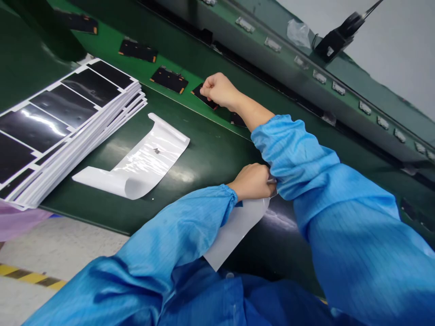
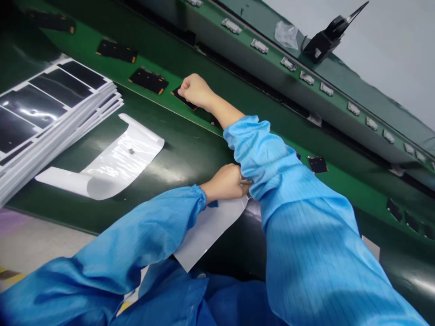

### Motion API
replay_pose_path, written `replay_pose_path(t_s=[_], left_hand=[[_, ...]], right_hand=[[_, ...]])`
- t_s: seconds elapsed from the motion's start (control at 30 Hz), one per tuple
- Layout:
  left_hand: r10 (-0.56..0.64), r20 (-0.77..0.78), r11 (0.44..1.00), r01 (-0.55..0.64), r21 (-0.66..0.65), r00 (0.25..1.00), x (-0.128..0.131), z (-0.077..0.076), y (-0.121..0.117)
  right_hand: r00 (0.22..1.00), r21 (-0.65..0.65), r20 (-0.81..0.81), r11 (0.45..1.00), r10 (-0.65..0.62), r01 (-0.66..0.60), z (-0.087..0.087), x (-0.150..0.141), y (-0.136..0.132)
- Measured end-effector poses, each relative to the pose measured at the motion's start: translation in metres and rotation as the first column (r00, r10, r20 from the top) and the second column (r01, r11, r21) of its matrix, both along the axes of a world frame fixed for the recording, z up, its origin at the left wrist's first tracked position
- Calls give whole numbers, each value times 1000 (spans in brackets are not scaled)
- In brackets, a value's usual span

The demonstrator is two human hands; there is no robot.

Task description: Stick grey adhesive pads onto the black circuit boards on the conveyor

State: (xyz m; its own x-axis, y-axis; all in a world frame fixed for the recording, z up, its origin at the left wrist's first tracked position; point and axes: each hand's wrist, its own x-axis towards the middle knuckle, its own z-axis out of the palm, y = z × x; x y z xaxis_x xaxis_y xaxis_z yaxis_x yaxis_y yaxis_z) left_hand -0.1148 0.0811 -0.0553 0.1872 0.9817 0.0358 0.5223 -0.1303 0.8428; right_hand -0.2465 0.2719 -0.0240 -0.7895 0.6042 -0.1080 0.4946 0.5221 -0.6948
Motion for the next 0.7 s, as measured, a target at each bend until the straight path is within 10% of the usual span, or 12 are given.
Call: replay_pose_path(t_s=[0.33, 0.7], left_hand=[[-39, -27, 997, 41, 68, 999, 0, -3, 0], [-6, -15, 1000, 6, 4, 1000, -1, 5, -1]], right_hand=[[997, -3, 81, 1000, 16, -16, -13, -23, 13], [971, 40, 229, 997, 61, -73, 11, 4, 5]])
